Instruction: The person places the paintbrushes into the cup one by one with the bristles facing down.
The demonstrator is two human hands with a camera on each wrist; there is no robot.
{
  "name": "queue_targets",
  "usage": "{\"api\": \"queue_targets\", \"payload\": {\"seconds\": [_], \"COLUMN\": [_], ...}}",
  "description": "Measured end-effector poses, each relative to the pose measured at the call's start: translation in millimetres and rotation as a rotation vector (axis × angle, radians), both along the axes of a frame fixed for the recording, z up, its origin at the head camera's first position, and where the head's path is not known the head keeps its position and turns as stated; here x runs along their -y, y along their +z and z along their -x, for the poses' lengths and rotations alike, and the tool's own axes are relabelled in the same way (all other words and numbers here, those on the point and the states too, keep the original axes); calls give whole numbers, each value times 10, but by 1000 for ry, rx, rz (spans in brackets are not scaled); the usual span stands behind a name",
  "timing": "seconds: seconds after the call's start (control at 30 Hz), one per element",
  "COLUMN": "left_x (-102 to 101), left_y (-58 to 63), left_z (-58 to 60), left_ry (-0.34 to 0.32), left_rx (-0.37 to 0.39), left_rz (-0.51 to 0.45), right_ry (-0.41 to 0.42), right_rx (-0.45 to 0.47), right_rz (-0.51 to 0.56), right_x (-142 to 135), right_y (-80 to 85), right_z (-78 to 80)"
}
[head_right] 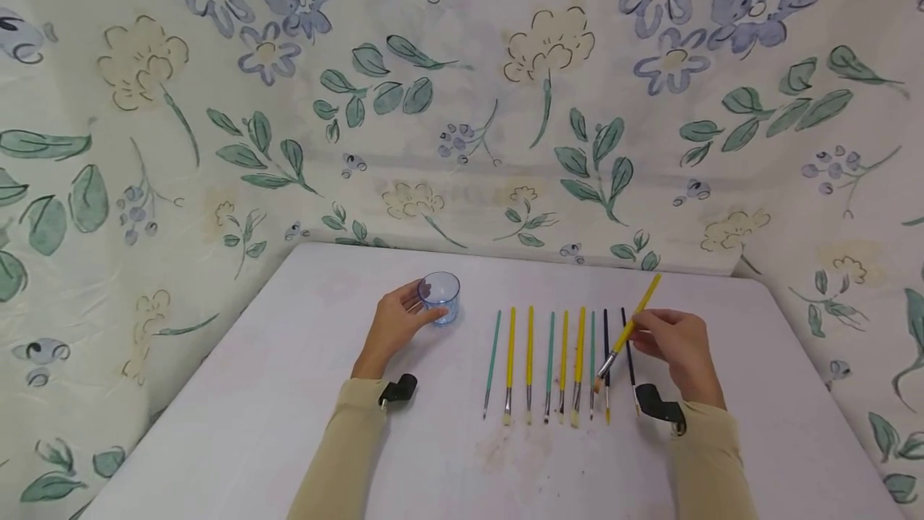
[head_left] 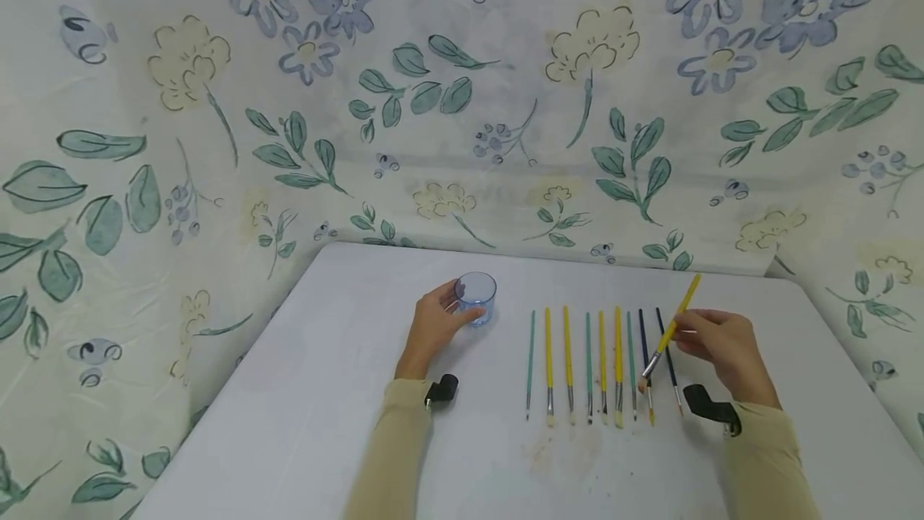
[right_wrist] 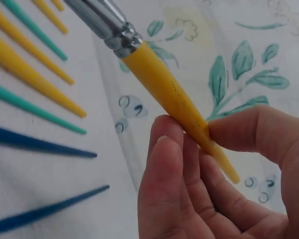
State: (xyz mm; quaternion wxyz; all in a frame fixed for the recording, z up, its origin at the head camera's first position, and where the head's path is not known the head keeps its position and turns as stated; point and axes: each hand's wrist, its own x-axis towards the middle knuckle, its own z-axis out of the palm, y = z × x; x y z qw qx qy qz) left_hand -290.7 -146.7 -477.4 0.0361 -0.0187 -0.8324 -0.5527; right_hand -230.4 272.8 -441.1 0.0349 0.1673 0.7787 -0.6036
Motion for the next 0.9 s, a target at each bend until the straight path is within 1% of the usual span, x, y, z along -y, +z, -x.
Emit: {"api": "queue_targets", "payload": {"seconds": [0.13,0.23,0.43,0.63,0.8,0.9], "left_x": [-7,-6,-3,9,10,17], "left_y": [10,11,1,-12,-13,-23], "left_z": [13,18,24,36,31,12], "left_ry": [3,9,21,23,7,3], "left_rx": [-8,-7,11,-2,-11,-10], "left_rz": [14,16,21,21,-7,3], "right_ry": [-51,-60,-40,-24,-8,-1], "right_rx": [-9,-31,-96,-163,-201,-225], "right_rz": [48,108,194,265,301,304], "right_x": [100,179,359,582,754,837], "right_y": [67,136,303,445,500,499], "right_z": [7,7,42,160,255,307]}}
